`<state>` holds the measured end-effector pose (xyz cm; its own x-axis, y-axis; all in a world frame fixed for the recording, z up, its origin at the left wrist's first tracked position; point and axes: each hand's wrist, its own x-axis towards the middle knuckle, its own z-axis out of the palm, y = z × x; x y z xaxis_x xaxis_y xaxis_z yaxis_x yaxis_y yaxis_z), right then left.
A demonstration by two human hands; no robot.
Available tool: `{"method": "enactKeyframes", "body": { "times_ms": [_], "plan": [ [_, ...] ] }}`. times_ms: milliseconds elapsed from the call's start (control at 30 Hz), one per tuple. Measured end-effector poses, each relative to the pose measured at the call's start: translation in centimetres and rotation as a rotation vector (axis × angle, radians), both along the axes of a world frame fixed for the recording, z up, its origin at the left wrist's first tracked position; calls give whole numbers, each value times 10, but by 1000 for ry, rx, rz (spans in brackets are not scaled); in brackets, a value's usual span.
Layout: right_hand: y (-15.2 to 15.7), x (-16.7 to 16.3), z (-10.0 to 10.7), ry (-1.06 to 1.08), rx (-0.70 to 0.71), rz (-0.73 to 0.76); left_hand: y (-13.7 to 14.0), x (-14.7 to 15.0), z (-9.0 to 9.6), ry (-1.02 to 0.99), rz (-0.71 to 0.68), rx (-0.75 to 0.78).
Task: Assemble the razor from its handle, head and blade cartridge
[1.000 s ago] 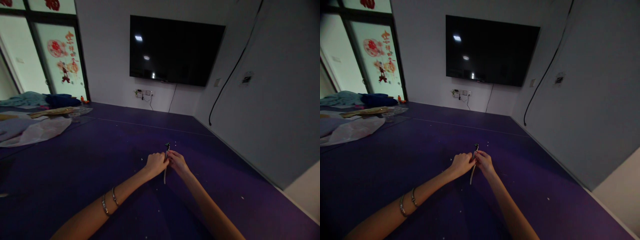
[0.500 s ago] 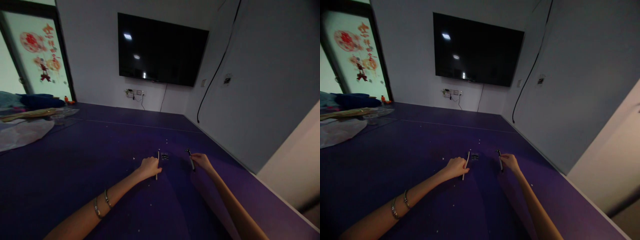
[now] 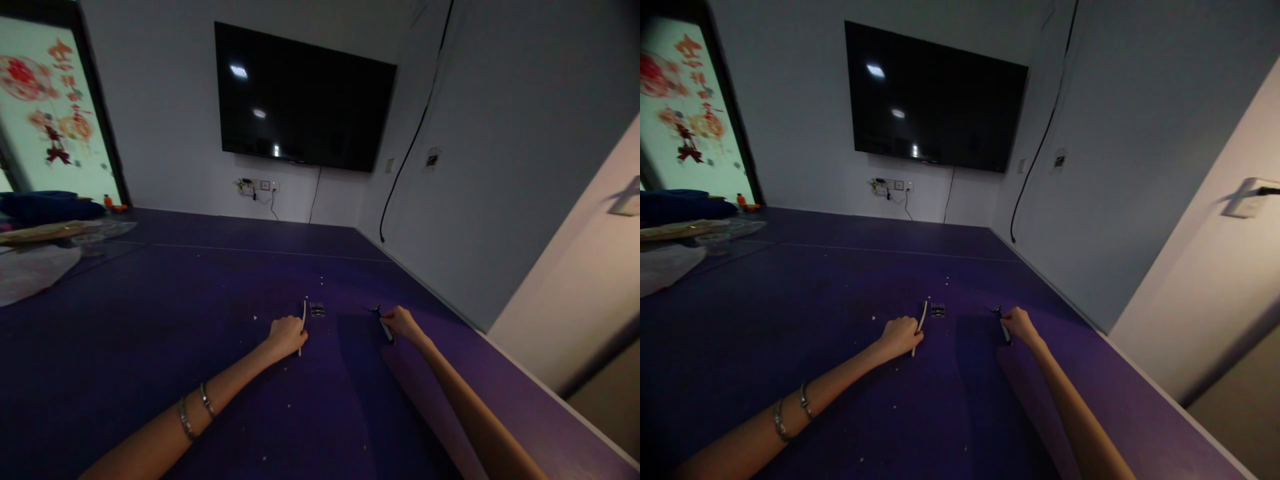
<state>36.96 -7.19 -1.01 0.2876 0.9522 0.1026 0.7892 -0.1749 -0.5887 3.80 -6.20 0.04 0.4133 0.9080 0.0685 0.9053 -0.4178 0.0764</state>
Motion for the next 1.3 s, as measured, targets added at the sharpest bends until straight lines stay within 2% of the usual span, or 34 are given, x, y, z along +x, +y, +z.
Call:
{"method": "enactKeyframes", "body": {
  "times_ms": [167, 300, 367, 533, 600, 667, 933, 1033, 1100, 1200, 1300],
  "plan": [
    [-3, -7, 9, -26, 82, -16, 2, -1, 1, -9, 11, 13],
    [-4, -37, 11, 58, 228, 39, 5, -3, 11, -55, 45, 26],
    [-6, -63, 9, 309, 337, 107, 3, -2, 18, -84, 43, 51],
    [-19, -132, 7, 1027, 195, 167, -18, 16, 34, -104, -17, 126],
    [-24, -148, 10, 1191, 147, 219, -30, 25, 38, -97, -52, 148],
    [-28, -156, 13, 1257, 127, 260, -40, 33, 41, -98, -78, 163],
    [-29, -146, 19, 1180, 180, 146, -54, 54, 41, -133, -155, 133],
    [-31, -126, 25, 1171, 202, 133, -48, 54, 40, -189, -185, 139],
    [-31, -103, 27, 1112, 225, 113, -39, 50, 38, -211, -155, 148],
    [-29, -55, 26, 843, 278, 4, -17, 36, 33, -219, -81, 128],
    [-28, -6, 21, 338, 192, -24, 7, 19, 24, -260, -36, 142]
  ]
}}
